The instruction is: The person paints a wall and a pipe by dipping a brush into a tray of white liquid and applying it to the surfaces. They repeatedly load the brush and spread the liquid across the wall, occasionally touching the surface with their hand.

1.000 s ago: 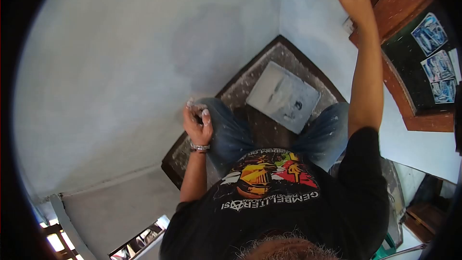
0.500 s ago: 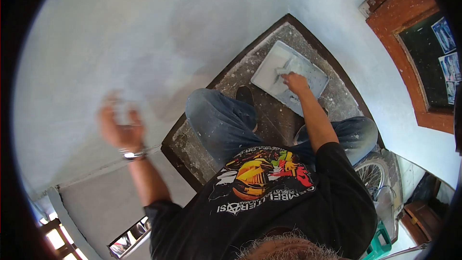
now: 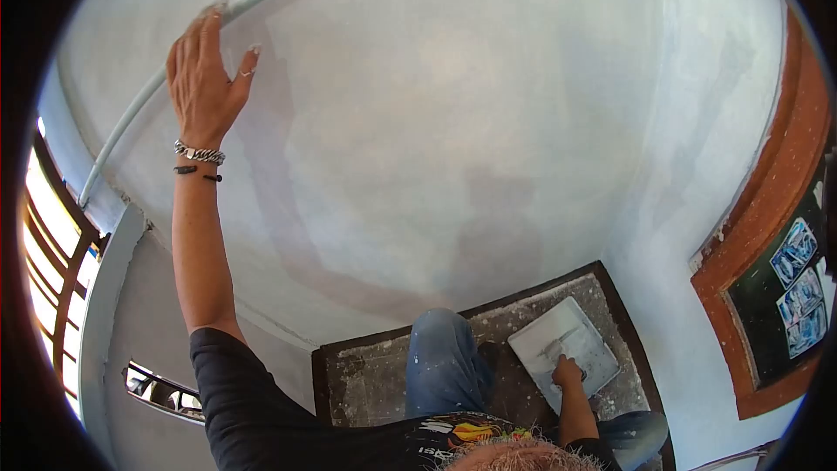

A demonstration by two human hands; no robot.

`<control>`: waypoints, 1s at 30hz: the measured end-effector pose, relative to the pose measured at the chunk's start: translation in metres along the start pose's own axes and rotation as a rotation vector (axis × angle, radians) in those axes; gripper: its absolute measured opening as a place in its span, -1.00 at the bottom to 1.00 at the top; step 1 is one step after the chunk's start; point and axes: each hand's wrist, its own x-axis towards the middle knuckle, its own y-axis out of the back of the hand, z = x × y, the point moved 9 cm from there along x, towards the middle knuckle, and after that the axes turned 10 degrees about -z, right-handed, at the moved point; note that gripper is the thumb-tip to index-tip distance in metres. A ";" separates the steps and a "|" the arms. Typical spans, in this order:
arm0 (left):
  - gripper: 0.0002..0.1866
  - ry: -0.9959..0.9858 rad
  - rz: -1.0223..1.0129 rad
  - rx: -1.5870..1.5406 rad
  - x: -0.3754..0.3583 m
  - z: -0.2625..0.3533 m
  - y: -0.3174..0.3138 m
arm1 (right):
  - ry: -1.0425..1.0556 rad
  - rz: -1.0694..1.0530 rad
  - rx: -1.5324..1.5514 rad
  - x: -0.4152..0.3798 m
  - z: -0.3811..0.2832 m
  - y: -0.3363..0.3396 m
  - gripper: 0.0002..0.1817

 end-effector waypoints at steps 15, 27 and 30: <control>-0.66 -0.031 -0.215 0.048 0.046 -0.020 -0.025 | -0.134 0.040 0.062 -0.009 0.001 0.014 -0.43; -0.60 -0.254 -0.177 -0.019 0.053 -0.055 -0.051 | -0.131 0.062 -0.089 -0.032 0.023 0.006 -0.45; -0.51 -0.229 -0.359 0.016 0.062 -0.100 -0.085 | -0.161 0.065 -0.102 -0.029 0.028 0.007 -0.40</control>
